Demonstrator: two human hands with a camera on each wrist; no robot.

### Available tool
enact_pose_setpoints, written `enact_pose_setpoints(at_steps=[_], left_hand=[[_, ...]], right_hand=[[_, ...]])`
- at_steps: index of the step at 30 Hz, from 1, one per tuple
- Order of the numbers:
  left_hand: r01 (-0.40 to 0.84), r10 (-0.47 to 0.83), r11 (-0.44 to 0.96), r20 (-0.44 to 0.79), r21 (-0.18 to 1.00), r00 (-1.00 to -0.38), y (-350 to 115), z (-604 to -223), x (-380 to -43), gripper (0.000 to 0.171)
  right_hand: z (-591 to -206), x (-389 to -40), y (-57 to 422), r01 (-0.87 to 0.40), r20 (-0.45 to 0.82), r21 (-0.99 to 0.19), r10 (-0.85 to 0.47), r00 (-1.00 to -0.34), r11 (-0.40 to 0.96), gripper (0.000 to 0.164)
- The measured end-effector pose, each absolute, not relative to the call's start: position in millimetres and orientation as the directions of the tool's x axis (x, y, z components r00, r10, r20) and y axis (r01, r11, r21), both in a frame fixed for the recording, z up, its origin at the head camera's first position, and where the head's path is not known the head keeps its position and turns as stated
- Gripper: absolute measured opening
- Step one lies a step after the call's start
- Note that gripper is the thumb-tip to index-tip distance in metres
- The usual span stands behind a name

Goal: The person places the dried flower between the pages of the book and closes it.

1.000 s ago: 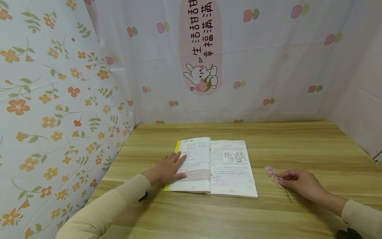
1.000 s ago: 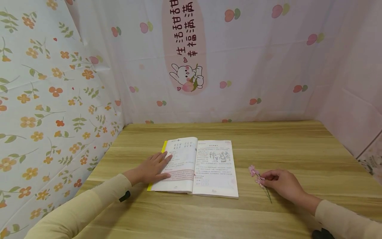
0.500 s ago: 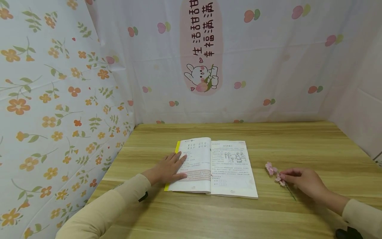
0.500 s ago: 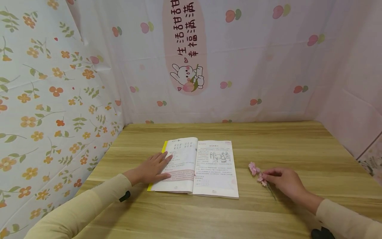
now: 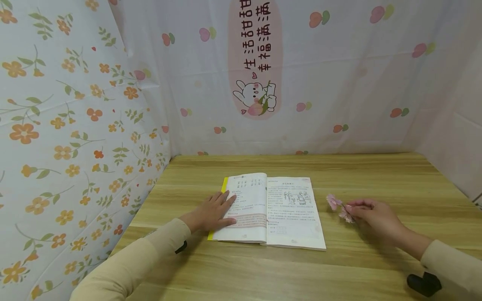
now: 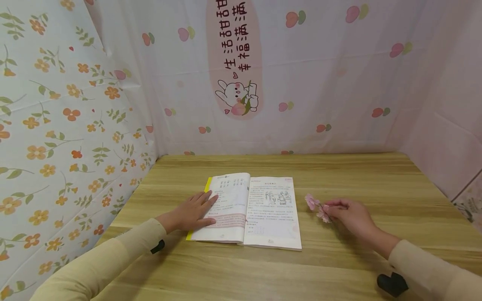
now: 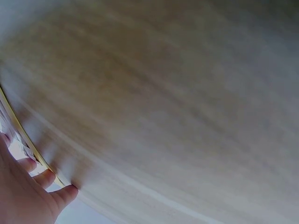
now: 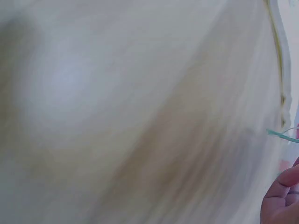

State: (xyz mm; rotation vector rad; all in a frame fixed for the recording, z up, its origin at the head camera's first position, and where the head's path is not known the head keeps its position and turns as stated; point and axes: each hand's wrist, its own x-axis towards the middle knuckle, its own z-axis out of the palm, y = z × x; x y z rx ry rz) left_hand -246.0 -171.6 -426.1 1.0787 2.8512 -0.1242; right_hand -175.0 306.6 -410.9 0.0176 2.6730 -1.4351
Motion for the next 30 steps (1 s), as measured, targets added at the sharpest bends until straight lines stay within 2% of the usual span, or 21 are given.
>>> enact_pose_setpoints(at_steps=[9,22,30], left_hand=[[0.667,0.661,0.743,-0.103,-0.053,-0.743,-172.4,-426.7,-246.7,0.083],[0.675,0.668,0.734,-0.101,-0.071,-0.737,-174.2,-431.6,-249.2,0.084],[0.683,0.677,0.728,-0.091,-0.064,-0.73,-175.1,-431.0,-249.0,0.083]], right_hand=[[-396.7,-195.4,269.8,0.114,-0.164,-0.888,-0.075,-0.984,0.446,0.058],[-389.6,-223.1,208.1,0.178,-0.205,-0.959,-0.107,-0.973,0.218,0.047],[-393.8,-238.7,179.5,0.219,-0.237,-0.96,-0.09,-0.967,0.177,0.043]])
